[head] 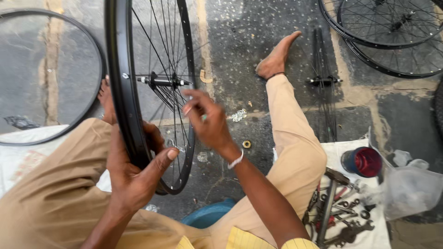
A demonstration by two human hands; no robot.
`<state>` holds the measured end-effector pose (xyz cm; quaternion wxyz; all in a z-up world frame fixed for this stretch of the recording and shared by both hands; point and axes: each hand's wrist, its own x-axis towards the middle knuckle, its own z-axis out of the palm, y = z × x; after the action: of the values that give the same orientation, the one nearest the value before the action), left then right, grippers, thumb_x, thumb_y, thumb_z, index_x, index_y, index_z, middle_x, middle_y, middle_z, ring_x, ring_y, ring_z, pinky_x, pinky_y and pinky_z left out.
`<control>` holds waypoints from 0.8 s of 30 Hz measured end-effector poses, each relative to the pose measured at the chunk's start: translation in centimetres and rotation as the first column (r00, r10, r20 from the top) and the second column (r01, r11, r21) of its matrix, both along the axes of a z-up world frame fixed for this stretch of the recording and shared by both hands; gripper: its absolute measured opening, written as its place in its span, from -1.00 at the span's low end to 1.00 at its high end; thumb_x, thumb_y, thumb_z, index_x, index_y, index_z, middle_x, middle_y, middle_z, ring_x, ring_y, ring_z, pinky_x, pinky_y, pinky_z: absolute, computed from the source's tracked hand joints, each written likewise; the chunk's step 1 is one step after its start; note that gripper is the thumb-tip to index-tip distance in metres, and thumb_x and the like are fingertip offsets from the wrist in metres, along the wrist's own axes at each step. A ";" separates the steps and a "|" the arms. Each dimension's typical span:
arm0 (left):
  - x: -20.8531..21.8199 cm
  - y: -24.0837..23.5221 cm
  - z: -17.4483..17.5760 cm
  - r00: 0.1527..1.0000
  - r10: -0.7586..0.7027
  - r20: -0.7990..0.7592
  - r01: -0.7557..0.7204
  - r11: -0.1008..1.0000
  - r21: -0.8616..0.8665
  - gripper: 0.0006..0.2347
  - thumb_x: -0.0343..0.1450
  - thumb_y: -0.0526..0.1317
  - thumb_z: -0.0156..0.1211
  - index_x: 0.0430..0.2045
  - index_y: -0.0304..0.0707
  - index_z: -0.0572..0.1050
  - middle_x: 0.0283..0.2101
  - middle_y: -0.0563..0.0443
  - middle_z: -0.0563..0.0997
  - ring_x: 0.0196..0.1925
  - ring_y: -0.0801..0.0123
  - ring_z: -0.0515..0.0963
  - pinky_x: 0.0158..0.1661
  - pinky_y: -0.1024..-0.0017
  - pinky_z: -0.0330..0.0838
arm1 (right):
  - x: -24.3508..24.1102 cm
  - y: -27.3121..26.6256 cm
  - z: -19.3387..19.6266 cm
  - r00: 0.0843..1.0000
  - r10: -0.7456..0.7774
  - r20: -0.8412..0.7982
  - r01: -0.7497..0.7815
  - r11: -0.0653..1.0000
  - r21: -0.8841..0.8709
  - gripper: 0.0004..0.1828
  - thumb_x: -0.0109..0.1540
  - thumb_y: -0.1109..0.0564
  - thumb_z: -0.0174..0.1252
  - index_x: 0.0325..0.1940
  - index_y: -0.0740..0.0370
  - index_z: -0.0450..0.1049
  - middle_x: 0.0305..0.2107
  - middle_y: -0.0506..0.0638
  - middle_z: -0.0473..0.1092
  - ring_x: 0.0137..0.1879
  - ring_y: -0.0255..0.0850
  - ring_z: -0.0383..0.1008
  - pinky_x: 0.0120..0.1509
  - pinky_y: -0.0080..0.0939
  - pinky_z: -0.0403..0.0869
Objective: The person sits on the ground and laces a bicycle wheel by inserting spokes into the rim and hub. They repeatedly thread the spoke ends through the rim holes and tighten them by hand to secure the wheel structure.
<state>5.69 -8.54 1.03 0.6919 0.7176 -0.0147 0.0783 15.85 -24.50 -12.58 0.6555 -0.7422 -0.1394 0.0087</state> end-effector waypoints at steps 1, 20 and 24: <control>-0.1 -0.1 0.2 0.999 0.018 0.040 -0.020 0.998 0.055 -0.58 0.38 -0.39 0.39 0.02 -0.36 0.26 -0.14 0.00 0.49 -0.17 0.51 0.51 -0.14 0.52 0.46 | 1.3 -1.0 -3.1 0.982 -0.143 -0.121 0.136 0.989 -0.063 -0.69 0.33 0.21 0.06 0.15 0.27 0.48 -0.33 0.10 0.54 -0.43 -0.18 0.44 -0.40 -0.16 0.46; 0.5 -1.1 -0.2 0.976 0.209 -0.064 -0.200 0.972 0.123 -0.68 0.31 -0.45 0.34 -0.18 -0.27 0.31 -0.26 0.05 0.49 -0.30 0.60 0.50 -0.32 0.62 0.44 | 7.2 -14.7 -26.9 0.991 -0.048 0.124 0.131 0.473 -0.871 -0.68 0.09 0.30 0.08 -0.07 0.29 0.49 -0.14 0.26 0.46 0.04 0.22 0.45 0.11 0.17 0.42; 1.0 -0.9 -0.3 0.975 0.206 -0.079 -0.193 0.970 0.151 -0.66 0.30 -0.42 0.37 -0.14 -0.30 0.34 -0.31 0.05 0.47 -0.37 0.58 0.44 -0.41 0.59 0.37 | 8.5 -14.9 -29.0 0.998 0.050 0.030 0.006 0.419 -0.908 -0.79 0.17 0.31 0.02 -0.13 0.33 0.47 -0.18 0.30 0.48 0.02 0.22 0.50 0.13 0.17 0.46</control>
<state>6.65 -9.46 0.75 0.6274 0.7659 0.0846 0.1123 24.39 -39.35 -41.61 0.1485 -0.9764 -0.1393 0.0716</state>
